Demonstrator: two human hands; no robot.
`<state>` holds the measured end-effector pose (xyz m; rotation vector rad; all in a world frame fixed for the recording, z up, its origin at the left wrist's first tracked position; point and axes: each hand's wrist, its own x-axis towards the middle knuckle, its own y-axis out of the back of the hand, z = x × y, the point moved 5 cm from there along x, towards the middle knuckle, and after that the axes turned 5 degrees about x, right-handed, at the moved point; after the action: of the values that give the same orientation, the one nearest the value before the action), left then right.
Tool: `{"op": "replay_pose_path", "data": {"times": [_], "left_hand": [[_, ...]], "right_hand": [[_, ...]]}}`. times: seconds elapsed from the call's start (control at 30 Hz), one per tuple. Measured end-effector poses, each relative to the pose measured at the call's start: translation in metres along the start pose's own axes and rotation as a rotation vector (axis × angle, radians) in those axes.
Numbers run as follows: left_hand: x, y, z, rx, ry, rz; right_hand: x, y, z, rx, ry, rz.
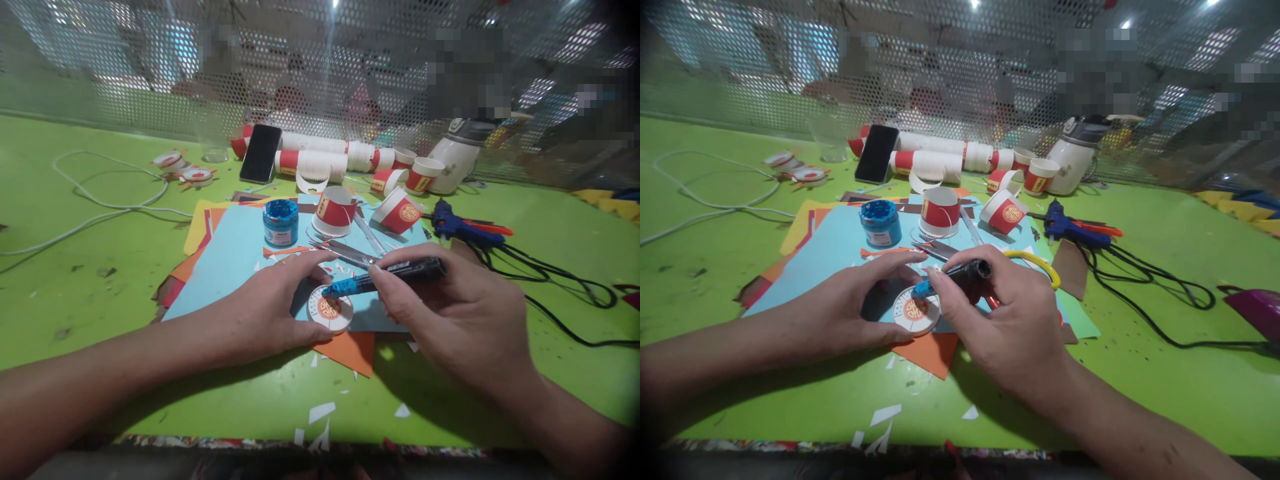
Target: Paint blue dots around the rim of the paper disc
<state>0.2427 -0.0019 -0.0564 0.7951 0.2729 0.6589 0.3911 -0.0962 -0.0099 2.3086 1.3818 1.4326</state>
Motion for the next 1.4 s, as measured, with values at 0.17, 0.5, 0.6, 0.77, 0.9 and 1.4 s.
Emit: {"op": "replay_pose_path", "data": {"times": [0.17,0.5,0.6,0.77,0.9,1.4], "left_hand": [[0.000,0.000,-0.001,-0.005,0.005,-0.003],[0.001,0.000,-0.001,-0.024,-0.025,0.005],[0.002,0.000,0.000,-0.012,-0.034,0.001],[0.000,0.000,-0.002,-0.011,-0.005,-0.005],[-0.001,-0.001,-0.004,0.007,0.022,-0.011],[-0.001,0.000,-0.004,0.003,0.005,-0.010]], "right_hand": [[0.002,0.000,0.001,0.008,-0.024,-0.026],[0.009,-0.002,0.006,0.030,-0.120,-0.168],[0.008,-0.003,0.009,0.095,-0.142,-0.147],[0.004,0.002,0.007,0.132,-0.128,-0.071],[0.004,0.011,0.006,0.148,-0.128,0.030],[0.004,0.006,0.004,0.078,-0.092,-0.039]]}}
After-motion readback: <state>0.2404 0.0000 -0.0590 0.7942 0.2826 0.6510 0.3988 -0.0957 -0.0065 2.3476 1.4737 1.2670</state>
